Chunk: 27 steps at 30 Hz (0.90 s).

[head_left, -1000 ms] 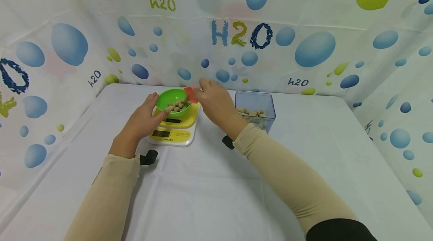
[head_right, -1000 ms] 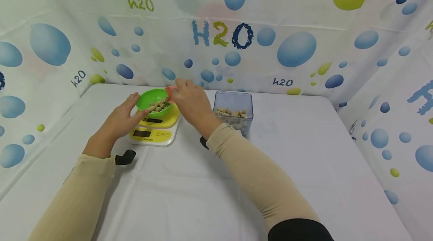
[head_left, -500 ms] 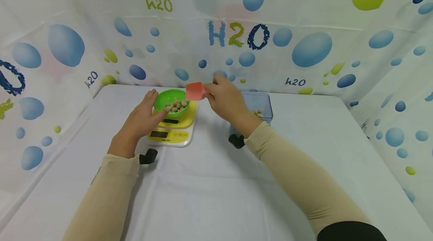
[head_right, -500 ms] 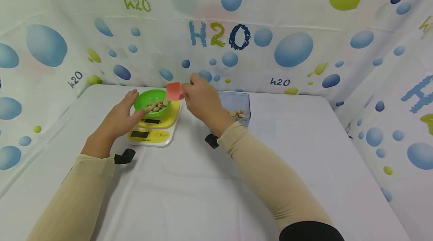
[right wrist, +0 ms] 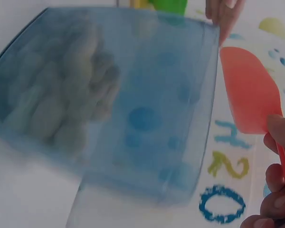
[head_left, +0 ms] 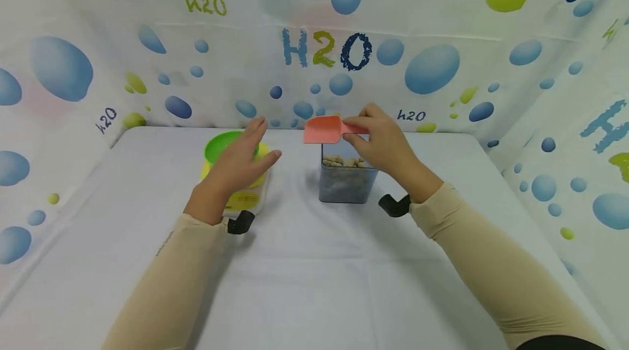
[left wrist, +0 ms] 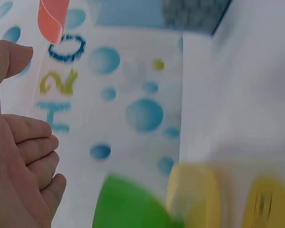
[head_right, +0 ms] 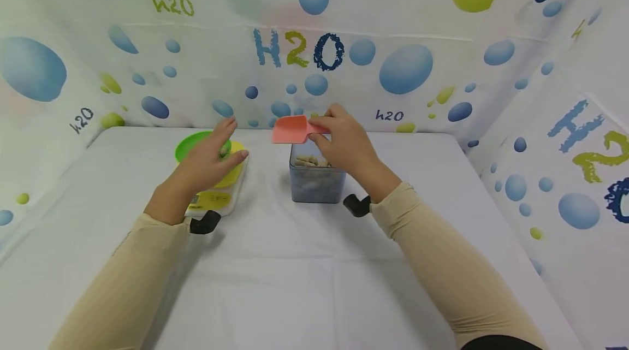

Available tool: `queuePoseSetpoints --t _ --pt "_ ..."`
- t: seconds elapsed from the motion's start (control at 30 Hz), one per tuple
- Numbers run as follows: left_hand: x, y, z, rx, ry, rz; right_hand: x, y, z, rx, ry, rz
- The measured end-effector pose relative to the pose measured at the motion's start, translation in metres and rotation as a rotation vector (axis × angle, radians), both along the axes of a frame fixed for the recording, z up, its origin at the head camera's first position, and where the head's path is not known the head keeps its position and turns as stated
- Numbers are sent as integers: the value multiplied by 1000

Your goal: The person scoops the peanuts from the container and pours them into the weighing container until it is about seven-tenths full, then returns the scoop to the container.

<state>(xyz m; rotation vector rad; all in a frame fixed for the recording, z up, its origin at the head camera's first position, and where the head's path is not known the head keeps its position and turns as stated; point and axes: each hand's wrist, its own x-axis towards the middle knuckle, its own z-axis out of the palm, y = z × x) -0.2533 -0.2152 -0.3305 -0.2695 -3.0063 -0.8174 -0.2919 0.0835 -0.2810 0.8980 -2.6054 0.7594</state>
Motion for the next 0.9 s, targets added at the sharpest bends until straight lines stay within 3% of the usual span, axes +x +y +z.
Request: queuePoseSetpoints --t 0.2,0.4,0.6,0.8,0.9 --pt "-8 35 -1 15 19 -80 3 41 2 46 69 -31" --pt "-14 65 -4 35 11 -160 7 61 3 144 138 -41" --pt "-19 81 -10 40 15 -203 6 61 2 262 245 23" --pt "-19 88 -14 22 14 -196 4 59 5 353 396 131" --pt "-21 90 -14 2 20 -196 6 56 12 448 419 139"
